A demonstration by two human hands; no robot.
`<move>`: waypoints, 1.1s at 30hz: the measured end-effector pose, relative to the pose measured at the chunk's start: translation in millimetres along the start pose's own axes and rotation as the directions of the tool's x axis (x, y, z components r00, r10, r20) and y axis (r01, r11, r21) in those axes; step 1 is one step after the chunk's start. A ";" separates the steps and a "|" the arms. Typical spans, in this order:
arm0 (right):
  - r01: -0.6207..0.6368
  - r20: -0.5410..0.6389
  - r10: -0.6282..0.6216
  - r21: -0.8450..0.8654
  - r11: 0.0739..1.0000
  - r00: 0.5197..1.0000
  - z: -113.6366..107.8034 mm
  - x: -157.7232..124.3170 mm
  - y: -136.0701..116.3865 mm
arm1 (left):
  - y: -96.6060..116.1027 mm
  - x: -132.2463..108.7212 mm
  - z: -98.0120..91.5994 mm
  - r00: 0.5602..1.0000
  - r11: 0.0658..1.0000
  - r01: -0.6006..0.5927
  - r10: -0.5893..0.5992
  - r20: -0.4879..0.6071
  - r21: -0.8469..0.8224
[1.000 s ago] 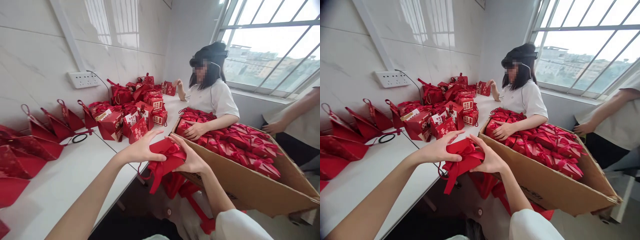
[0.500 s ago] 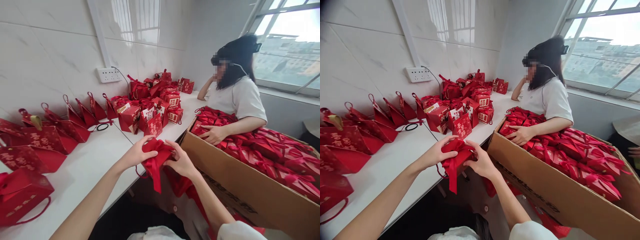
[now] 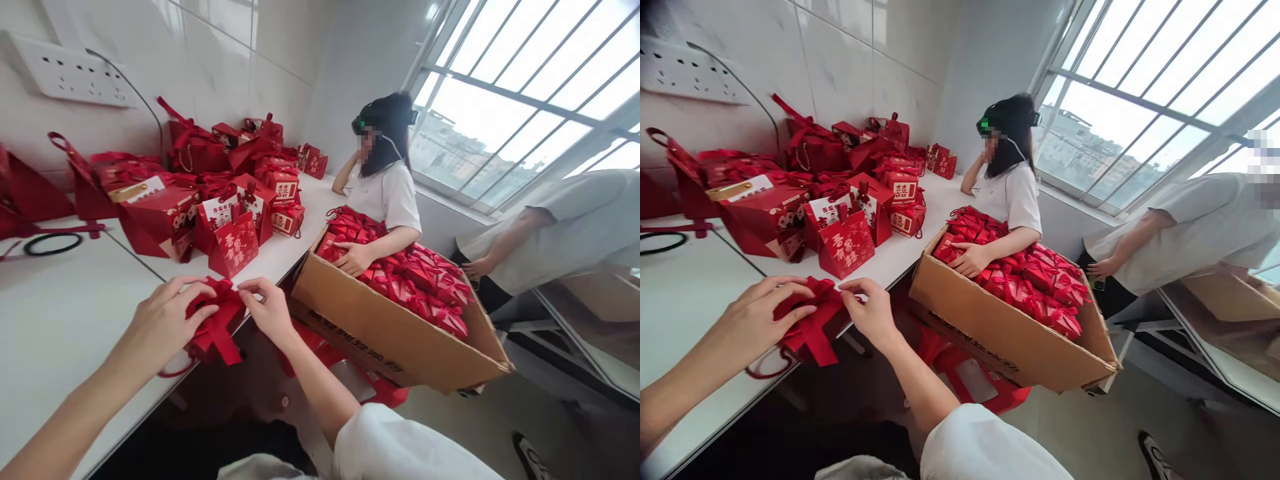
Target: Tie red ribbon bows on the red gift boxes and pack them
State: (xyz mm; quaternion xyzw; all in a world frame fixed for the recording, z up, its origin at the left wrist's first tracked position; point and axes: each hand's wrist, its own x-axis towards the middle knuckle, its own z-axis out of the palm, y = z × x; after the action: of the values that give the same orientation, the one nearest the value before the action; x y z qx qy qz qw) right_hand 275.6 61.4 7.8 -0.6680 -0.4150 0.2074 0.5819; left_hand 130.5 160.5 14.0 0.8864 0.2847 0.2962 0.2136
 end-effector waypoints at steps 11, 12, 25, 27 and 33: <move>-0.041 0.109 0.082 -0.332 0.942 0.991 -22.0 -15.2 -11.1 | 31.8 -5.2 -12.4 0.968 0.978 0.197 -0.182 0.173 -0.072; -0.062 0.133 0.110 -0.319 0.946 0.985 -23.4 -15.9 -11.2 | 34.0 -5.9 -12.1 0.967 0.976 0.208 -0.195 0.167 -0.064; -0.234 0.348 0.137 0.254 0.939 0.928 -20.9 -39.2 2.7 | 29.4 -13.6 -14.0 0.969 0.985 0.164 -0.153 0.192 -0.044; -0.231 0.372 0.137 0.220 0.948 0.918 -24.9 -38.7 3.1 | 27.7 -14.7 -18.5 0.959 0.987 0.152 -0.135 0.250 -0.050; -0.290 0.479 0.160 0.212 0.933 0.863 -32.8 -31.3 6.6 | 25.5 -13.7 -33.0 0.907 0.986 0.134 -0.080 0.414 -0.101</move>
State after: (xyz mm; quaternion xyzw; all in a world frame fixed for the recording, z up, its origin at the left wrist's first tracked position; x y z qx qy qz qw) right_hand 284.7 16.8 2.8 -0.5571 -0.4246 0.4805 0.5277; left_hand 109.8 139.7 46.6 0.8963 0.2625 0.1096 0.3402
